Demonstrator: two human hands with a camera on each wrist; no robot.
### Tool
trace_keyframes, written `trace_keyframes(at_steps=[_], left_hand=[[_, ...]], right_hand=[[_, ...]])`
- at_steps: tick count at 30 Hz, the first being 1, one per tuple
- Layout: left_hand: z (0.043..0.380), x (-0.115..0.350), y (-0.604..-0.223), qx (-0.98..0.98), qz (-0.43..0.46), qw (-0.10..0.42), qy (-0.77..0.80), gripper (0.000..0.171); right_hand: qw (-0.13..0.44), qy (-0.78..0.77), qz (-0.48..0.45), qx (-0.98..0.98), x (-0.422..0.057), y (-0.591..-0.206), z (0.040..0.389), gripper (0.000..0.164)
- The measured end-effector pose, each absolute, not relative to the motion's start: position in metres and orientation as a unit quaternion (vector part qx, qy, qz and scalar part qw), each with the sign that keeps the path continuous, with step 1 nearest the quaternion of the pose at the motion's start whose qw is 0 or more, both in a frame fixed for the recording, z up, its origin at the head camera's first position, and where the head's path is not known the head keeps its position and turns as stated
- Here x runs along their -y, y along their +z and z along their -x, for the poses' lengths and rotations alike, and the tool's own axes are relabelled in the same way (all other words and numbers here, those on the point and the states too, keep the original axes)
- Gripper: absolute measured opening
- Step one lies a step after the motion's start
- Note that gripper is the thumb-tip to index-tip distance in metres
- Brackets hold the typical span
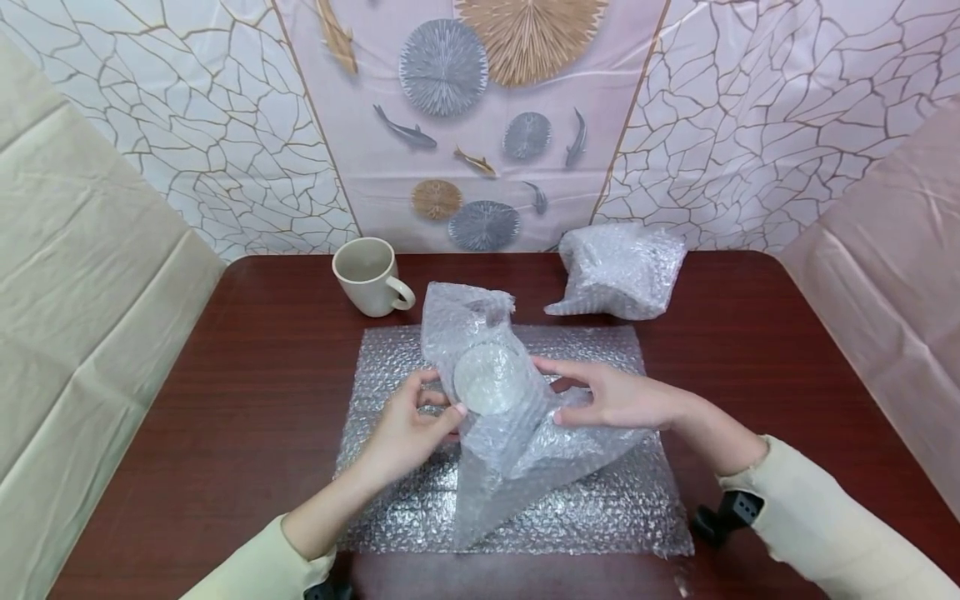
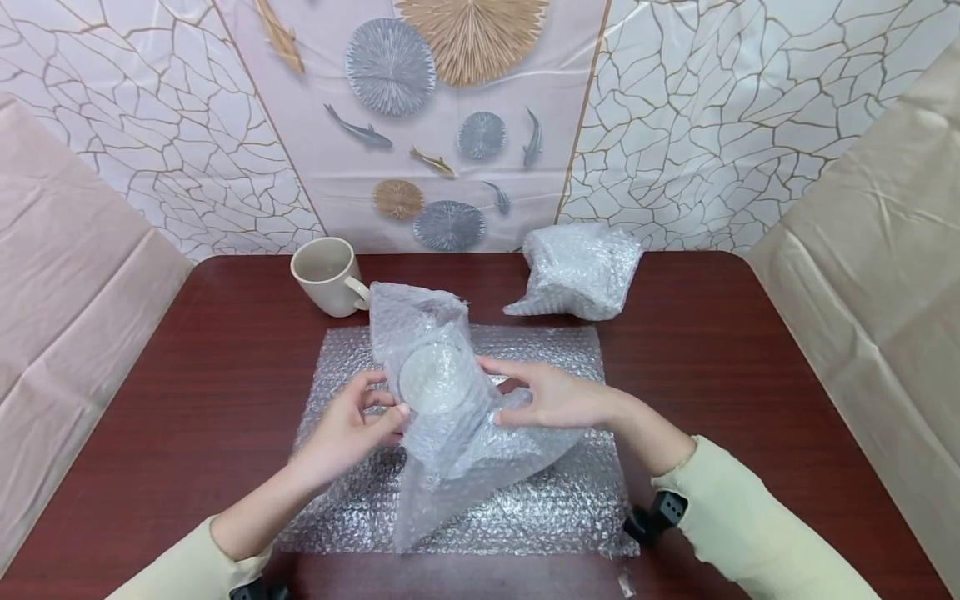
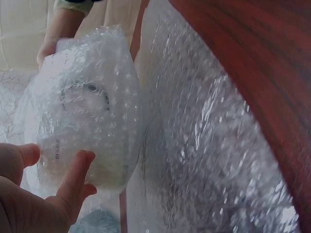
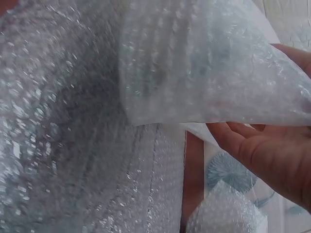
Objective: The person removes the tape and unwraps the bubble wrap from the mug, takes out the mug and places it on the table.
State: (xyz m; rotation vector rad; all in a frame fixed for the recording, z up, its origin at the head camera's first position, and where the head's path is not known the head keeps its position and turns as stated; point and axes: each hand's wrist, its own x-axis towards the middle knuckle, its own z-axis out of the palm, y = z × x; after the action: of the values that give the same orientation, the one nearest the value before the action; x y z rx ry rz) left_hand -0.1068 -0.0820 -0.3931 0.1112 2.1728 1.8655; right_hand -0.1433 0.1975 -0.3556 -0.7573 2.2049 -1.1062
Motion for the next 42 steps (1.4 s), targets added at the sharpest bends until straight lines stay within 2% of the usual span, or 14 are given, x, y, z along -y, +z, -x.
trace_keyframes(at_steps=[7, 19, 27, 31, 36, 39, 42], left_hand=[[0.103, 0.077, -0.397, -0.75, -0.013, 0.135, 0.648, 0.061], [0.103, 0.078, -0.402, -0.766, -0.024, 0.157, 0.622, 0.066], [0.104, 0.082, -0.403, -0.791, -0.028, 0.147, 0.593, 0.067], [0.104, 0.086, -0.401, -0.819, -0.022, 0.126, 0.559, 0.064], [0.104, 0.092, -0.399, -0.841, -0.016, 0.109, 0.53, 0.06], [0.104, 0.096, -0.398, -0.842, -0.01, 0.108, 0.529, 0.058], [0.103, 0.101, -0.397, -0.843, -0.008, 0.11, 0.526, 0.056]], right_hand=[[0.29, -0.383, 0.298, -0.825, -0.2, -0.356, 0.153, 0.075], [0.3, -0.387, 0.297, -0.82, -0.204, -0.358, 0.157, 0.077], [0.252, -0.333, 0.334, -0.845, -0.21, -0.352, 0.151, 0.078], [0.197, -0.328, 0.351, -0.855, -0.215, -0.35, 0.143, 0.066], [0.115, -0.332, 0.368, -0.861, -0.225, -0.348, 0.13, 0.036], [0.11, -0.355, 0.376, -0.849, -0.233, -0.346, 0.122, 0.02], [0.129, -0.376, 0.387, -0.832, -0.239, -0.344, 0.114, 0.013]])
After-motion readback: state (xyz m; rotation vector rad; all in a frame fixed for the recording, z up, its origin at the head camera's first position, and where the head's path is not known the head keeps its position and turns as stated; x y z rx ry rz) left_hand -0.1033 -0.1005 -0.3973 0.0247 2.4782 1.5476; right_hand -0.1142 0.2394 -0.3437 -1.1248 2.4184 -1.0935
